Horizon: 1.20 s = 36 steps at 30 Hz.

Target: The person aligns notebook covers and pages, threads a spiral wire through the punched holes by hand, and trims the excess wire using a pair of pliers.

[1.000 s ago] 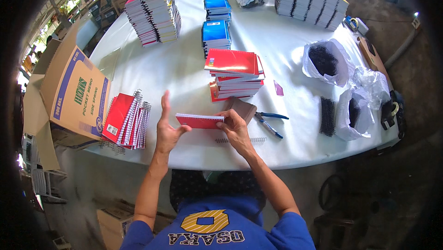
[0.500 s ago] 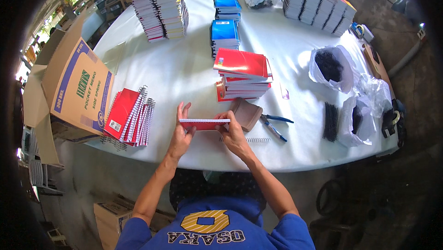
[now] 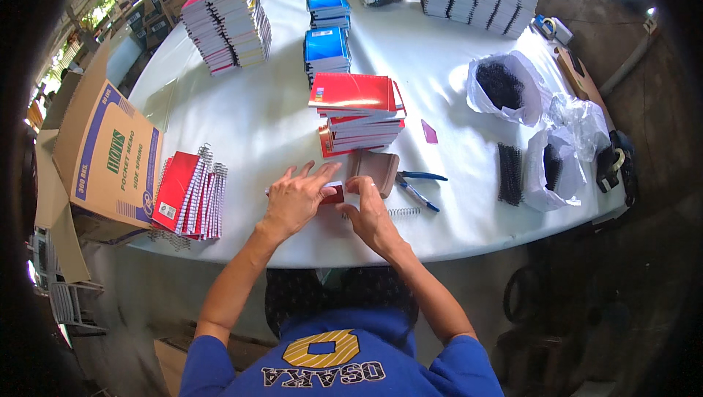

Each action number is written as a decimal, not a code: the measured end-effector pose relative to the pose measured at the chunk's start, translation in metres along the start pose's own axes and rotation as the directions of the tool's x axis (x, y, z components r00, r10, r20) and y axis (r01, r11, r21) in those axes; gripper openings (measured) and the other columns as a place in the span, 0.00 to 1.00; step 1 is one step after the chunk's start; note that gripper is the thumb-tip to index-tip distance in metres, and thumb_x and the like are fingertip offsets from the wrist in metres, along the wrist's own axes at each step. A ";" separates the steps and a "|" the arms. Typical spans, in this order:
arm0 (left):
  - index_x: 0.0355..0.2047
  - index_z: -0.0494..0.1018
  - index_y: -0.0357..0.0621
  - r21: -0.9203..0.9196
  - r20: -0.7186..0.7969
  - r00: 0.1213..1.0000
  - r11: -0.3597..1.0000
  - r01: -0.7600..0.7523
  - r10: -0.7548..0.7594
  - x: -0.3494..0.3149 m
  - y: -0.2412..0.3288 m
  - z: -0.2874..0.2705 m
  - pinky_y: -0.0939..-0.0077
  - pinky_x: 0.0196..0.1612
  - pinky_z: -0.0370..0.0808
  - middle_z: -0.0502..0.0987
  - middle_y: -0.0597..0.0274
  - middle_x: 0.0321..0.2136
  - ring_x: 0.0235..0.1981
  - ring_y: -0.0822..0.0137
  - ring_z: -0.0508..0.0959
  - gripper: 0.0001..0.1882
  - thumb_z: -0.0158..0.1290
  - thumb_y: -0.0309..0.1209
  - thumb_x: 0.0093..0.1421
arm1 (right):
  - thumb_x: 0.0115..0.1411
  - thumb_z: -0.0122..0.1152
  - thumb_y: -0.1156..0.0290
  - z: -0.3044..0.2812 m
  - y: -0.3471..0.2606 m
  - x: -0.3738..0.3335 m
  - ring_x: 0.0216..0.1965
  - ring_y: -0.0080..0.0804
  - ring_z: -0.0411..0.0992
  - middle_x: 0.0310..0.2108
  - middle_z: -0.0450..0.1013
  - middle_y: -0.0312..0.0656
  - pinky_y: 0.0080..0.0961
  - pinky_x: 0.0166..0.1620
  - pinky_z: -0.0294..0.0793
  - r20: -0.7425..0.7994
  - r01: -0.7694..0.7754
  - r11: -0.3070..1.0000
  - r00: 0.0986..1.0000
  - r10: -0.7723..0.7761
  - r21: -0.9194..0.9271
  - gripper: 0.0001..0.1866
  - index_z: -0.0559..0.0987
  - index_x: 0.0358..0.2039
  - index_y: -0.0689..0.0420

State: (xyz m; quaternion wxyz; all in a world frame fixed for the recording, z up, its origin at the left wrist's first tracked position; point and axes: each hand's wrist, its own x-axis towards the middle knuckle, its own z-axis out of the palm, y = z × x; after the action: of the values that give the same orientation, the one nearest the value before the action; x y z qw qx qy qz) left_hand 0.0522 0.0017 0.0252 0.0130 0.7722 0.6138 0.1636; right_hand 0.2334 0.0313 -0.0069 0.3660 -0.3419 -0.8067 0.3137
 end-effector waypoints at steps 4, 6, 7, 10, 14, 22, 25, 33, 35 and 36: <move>0.62 0.65 0.57 0.011 -0.045 0.996 0.997 -0.070 0.071 0.004 0.001 0.000 0.51 0.57 0.69 0.76 0.61 0.51 0.54 0.53 0.75 0.28 0.53 0.42 0.61 | 0.52 0.63 0.80 -0.012 0.017 -0.026 0.49 0.52 0.66 0.44 0.67 0.49 0.42 0.51 0.66 0.203 0.225 0.939 0.963 -0.175 -0.261 0.16 0.71 0.41 0.63; 0.62 0.65 0.57 0.004 -0.032 0.997 0.998 -0.063 0.063 0.002 0.001 -0.003 0.51 0.57 0.69 0.77 0.60 0.51 0.54 0.53 0.75 0.28 0.53 0.43 0.61 | 0.54 0.62 0.79 -0.018 0.015 -0.022 0.45 0.50 0.70 0.41 0.70 0.47 0.39 0.47 0.70 0.184 0.241 0.930 0.963 -0.195 -0.277 0.11 0.74 0.38 0.61; 0.62 0.65 0.57 -0.004 -0.019 0.998 0.998 -0.057 0.057 0.002 0.002 -0.004 0.51 0.57 0.69 0.77 0.60 0.51 0.54 0.53 0.75 0.28 0.53 0.44 0.61 | 0.53 0.62 0.80 -0.021 0.013 -0.018 0.41 0.49 0.71 0.38 0.70 0.46 0.38 0.43 0.72 0.088 0.126 0.975 0.990 -0.112 -0.181 0.11 0.75 0.38 0.61; 0.62 0.65 0.56 -0.005 -0.002 0.997 0.997 -0.080 0.080 0.001 0.001 -0.007 0.49 0.57 0.69 0.77 0.59 0.51 0.54 0.53 0.75 0.29 0.52 0.46 0.61 | 0.54 0.60 0.86 -0.031 -0.001 0.009 0.34 0.43 0.75 0.34 0.72 0.46 0.34 0.36 0.76 -0.086 0.087 0.996 0.992 -0.087 -0.004 0.13 0.78 0.40 0.61; 0.61 0.66 0.56 0.000 -0.004 0.997 0.997 -0.071 0.071 -0.001 0.000 -0.005 0.47 0.57 0.69 0.77 0.60 0.51 0.54 0.52 0.75 0.29 0.51 0.48 0.62 | 0.51 0.62 0.87 -0.031 -0.004 0.024 0.35 0.38 0.76 0.35 0.73 0.44 0.30 0.36 0.77 -0.044 0.100 0.995 0.994 -0.099 0.019 0.13 0.79 0.38 0.62; 0.61 0.67 0.54 -0.003 -0.019 0.995 0.995 -0.095 0.095 0.000 -0.001 -0.003 0.46 0.57 0.68 0.77 0.61 0.51 0.53 0.51 0.76 0.29 0.49 0.50 0.62 | 0.51 0.63 0.87 -0.041 -0.001 0.031 0.35 0.38 0.76 0.36 0.74 0.44 0.31 0.37 0.77 0.111 -0.003 0.965 0.993 -0.027 0.261 0.11 0.79 0.36 0.63; 0.61 0.67 0.54 -0.002 -0.032 0.994 0.994 -0.106 0.106 -0.001 -0.003 -0.001 0.46 0.57 0.68 0.77 0.61 0.51 0.52 0.51 0.76 0.28 0.49 0.49 0.63 | 0.54 0.61 0.84 -0.047 0.005 0.035 0.34 0.41 0.75 0.35 0.74 0.46 0.34 0.37 0.75 0.227 0.097 0.990 0.967 -0.119 0.107 0.10 0.79 0.37 0.62; 0.61 0.66 0.54 0.025 -0.004 0.995 0.995 -0.101 0.101 0.001 -0.002 -0.004 0.46 0.59 0.66 0.78 0.59 0.50 0.52 0.50 0.77 0.28 0.51 0.46 0.62 | 0.58 0.60 0.74 -0.053 -0.006 0.035 0.35 0.47 0.73 0.32 0.71 0.47 0.43 0.38 0.73 0.387 0.122 0.967 0.921 -0.027 -0.222 0.10 0.71 0.38 0.62; 0.61 0.66 0.54 0.022 -0.003 0.995 0.994 -0.102 0.103 0.000 -0.002 -0.004 0.46 0.59 0.66 0.78 0.58 0.50 0.52 0.51 0.77 0.28 0.52 0.46 0.62 | 0.58 0.60 0.73 -0.051 -0.013 0.036 0.37 0.46 0.73 0.34 0.70 0.46 0.42 0.38 0.73 0.342 0.179 0.949 0.936 -0.083 -0.259 0.11 0.72 0.40 0.60; 0.61 0.66 0.54 0.048 -0.015 0.994 0.993 -0.110 0.111 0.001 0.000 -0.005 0.46 0.59 0.66 0.78 0.59 0.49 0.51 0.51 0.77 0.29 0.52 0.47 0.61 | 0.58 0.61 0.72 -0.050 -0.016 0.037 0.39 0.46 0.72 0.37 0.69 0.45 0.41 0.38 0.73 0.297 0.234 0.925 0.944 -0.142 -0.300 0.12 0.73 0.42 0.57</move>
State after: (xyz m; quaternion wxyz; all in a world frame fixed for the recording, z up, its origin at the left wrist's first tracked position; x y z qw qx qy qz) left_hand 0.0507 0.0022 0.0298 -0.0196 0.8038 0.5737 0.1563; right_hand 0.2504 0.0642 0.0458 0.2187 -0.2729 -0.9193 0.1804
